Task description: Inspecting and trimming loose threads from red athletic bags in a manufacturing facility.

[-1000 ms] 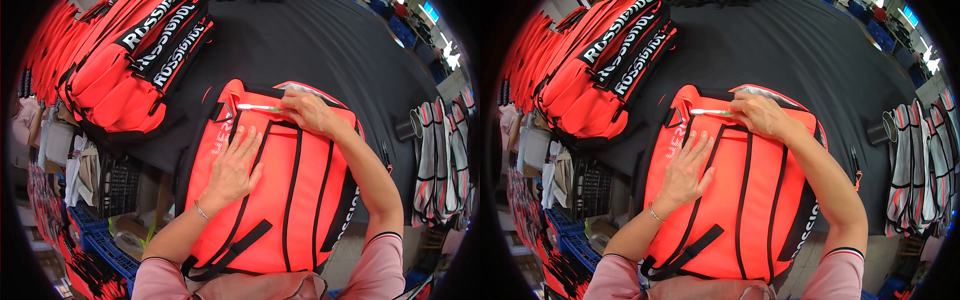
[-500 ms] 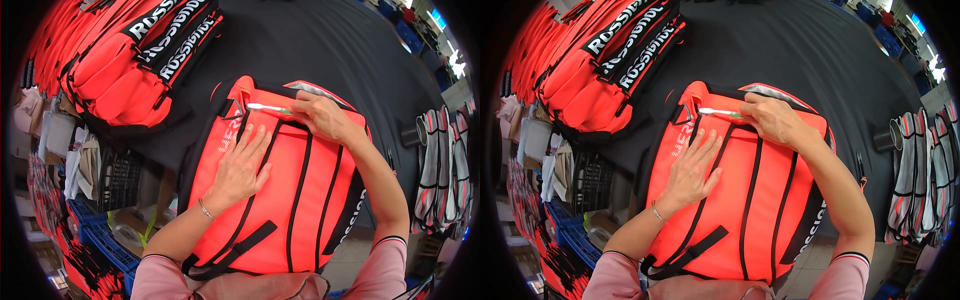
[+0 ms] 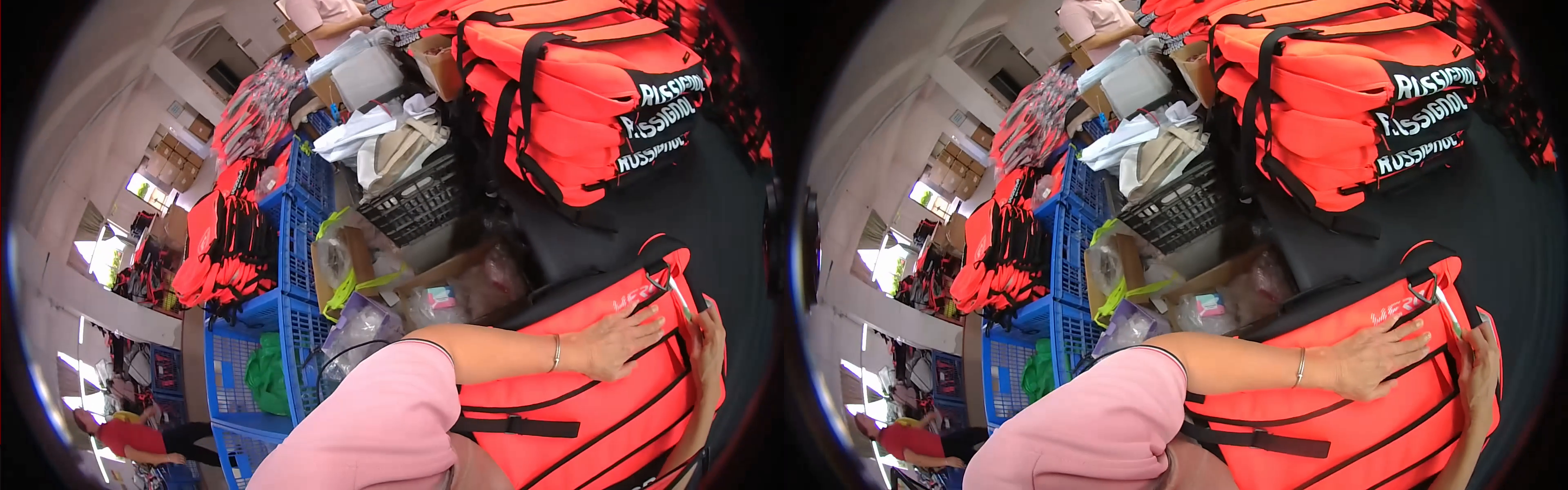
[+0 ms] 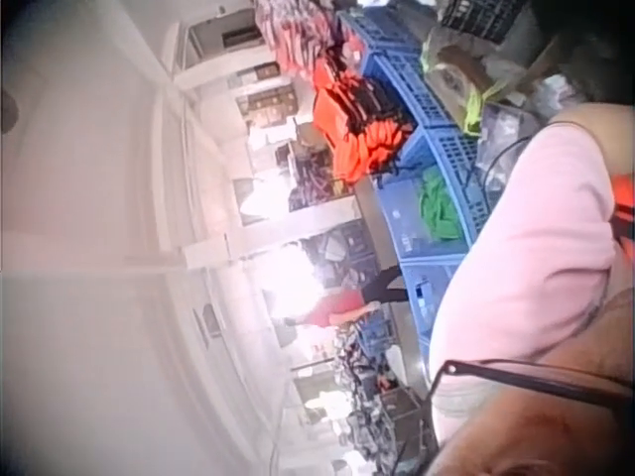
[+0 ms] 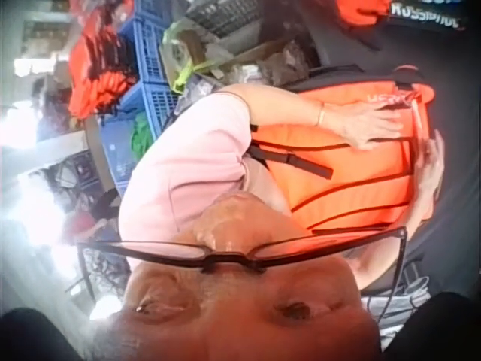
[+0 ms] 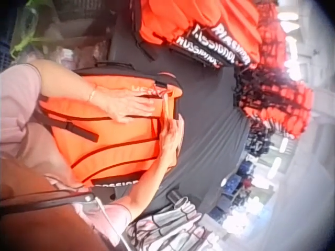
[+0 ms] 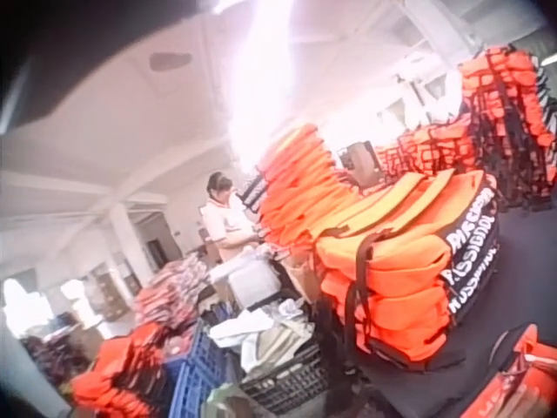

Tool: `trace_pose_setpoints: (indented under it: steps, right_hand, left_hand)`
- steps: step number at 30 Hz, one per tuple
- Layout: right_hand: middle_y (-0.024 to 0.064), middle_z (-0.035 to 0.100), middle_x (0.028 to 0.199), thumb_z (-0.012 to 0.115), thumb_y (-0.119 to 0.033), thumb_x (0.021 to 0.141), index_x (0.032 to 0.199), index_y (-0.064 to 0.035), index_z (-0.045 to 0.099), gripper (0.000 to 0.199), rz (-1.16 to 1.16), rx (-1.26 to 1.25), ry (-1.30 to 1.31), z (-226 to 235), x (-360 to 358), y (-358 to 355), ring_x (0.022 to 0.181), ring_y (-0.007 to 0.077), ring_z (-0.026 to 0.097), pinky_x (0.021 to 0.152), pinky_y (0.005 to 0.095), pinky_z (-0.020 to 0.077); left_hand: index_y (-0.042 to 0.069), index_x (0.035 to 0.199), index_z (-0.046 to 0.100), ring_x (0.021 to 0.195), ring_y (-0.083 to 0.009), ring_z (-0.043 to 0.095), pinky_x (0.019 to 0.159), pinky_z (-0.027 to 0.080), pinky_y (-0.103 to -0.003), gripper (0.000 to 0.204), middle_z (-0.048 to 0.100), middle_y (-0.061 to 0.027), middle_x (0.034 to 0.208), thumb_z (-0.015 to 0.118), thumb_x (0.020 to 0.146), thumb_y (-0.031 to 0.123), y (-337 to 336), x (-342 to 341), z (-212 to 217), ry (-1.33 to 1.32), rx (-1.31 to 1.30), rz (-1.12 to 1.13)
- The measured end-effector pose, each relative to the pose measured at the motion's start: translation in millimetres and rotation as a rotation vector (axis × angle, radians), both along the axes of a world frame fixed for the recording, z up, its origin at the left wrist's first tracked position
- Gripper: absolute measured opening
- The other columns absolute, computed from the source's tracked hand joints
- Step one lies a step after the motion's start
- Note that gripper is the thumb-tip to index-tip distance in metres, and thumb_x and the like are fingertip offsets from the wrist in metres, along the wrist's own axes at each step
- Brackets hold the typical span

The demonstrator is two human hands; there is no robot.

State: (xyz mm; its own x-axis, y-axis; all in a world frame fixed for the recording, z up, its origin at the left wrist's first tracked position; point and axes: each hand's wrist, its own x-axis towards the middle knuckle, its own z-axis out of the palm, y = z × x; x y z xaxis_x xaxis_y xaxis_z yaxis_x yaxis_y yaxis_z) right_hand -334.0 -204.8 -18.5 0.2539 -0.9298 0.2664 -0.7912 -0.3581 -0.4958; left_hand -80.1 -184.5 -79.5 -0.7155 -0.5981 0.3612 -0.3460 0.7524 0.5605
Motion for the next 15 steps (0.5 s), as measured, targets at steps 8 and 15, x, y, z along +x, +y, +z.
trace_pose_setpoints:
  steps: [8, 15]
  right_hand:
    - [0.0180, 0.054, 0.095, 0.063, -0.005, 0.085, 0.084, 0.0030, 0.058, 0.009, 0.008, 0.129, 0.273, 35.4, -19.7, 27.7, 0.084, 0.0385, 0.059, 0.071, 0.0445, 0.0476]
    - [0.0116, 0.059, 0.091, 0.066, -0.007, 0.085, 0.094, -0.0013, 0.065, 0.011, -0.086, 0.216, 0.383, 74.7, -45.1, 70.8, 0.078, 0.0337, 0.062, 0.066, 0.0416, 0.0481]
  left_hand:
    - [0.002, 0.144, 0.041, 0.138, -0.0422, 0.036, 0.113, 0.034, -0.048, 0.069, 0.043, -0.0260, 0.145, 0.062, 0.080, 0.017, -5.6, 14.3, 11.6, -0.002, 0.155, 0.069]
    - [0.009, 0.148, 0.042, 0.145, -0.0339, 0.031, 0.116, 0.028, -0.049, 0.066, 0.041, -0.0122, 0.153, 0.064, 0.087, 0.023, -10.6, 8.5, 29.6, -0.190, -0.075, 0.032]
